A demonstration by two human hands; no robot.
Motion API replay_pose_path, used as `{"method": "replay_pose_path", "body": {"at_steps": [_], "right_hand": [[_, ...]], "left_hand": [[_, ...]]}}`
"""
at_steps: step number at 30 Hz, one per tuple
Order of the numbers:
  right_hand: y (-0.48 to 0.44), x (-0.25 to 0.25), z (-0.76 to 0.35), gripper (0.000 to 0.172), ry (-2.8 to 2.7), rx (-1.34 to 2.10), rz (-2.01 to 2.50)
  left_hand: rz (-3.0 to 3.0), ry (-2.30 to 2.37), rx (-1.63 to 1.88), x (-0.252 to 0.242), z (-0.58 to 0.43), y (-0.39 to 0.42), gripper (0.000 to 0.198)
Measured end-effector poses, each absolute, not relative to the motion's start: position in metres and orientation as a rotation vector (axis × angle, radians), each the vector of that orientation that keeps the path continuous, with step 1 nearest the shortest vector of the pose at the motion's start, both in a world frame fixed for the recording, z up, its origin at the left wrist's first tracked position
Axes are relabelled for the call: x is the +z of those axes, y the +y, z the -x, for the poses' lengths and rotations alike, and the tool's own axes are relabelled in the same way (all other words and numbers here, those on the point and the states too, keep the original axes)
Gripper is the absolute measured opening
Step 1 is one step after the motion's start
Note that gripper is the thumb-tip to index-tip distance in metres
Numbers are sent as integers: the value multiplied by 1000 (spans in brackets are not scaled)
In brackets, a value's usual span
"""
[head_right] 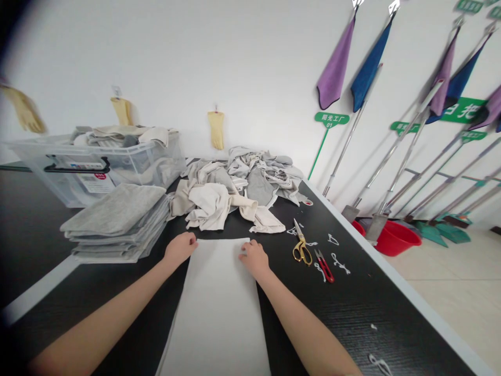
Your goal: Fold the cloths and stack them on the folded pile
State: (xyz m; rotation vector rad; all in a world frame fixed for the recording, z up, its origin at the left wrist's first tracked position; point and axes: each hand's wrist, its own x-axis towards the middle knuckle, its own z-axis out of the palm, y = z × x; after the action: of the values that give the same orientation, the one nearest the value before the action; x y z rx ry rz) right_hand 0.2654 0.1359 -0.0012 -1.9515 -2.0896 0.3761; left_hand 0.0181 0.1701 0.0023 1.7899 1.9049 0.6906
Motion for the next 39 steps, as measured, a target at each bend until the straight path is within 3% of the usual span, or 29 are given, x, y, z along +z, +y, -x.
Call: {"method": "replay_pose_path", "body": {"at_steps": [13, 18, 22, 31, 39], "right_hand": [[149, -2, -269, 22, -2014, 448, 1996], [149, -2, -267, 22, -1997, 439, 1977], [147, -4, -266, 21, -1990, 422, 1970], [145, -11, -268, 22, -1997, 351, 1979], [151, -12, -267, 36, -2031, 341, 2040]], "left_hand": [[-1146, 1473, 725, 5, -42, 183, 25], [-914, 1363, 688, -4, -27, 180, 14], [-834, 1384, 621, -10, -29, 189, 23], [-1094, 1625, 648, -25, -34, 197, 23], [-1501, 1776, 760, -23, -24, 202, 14]]}}
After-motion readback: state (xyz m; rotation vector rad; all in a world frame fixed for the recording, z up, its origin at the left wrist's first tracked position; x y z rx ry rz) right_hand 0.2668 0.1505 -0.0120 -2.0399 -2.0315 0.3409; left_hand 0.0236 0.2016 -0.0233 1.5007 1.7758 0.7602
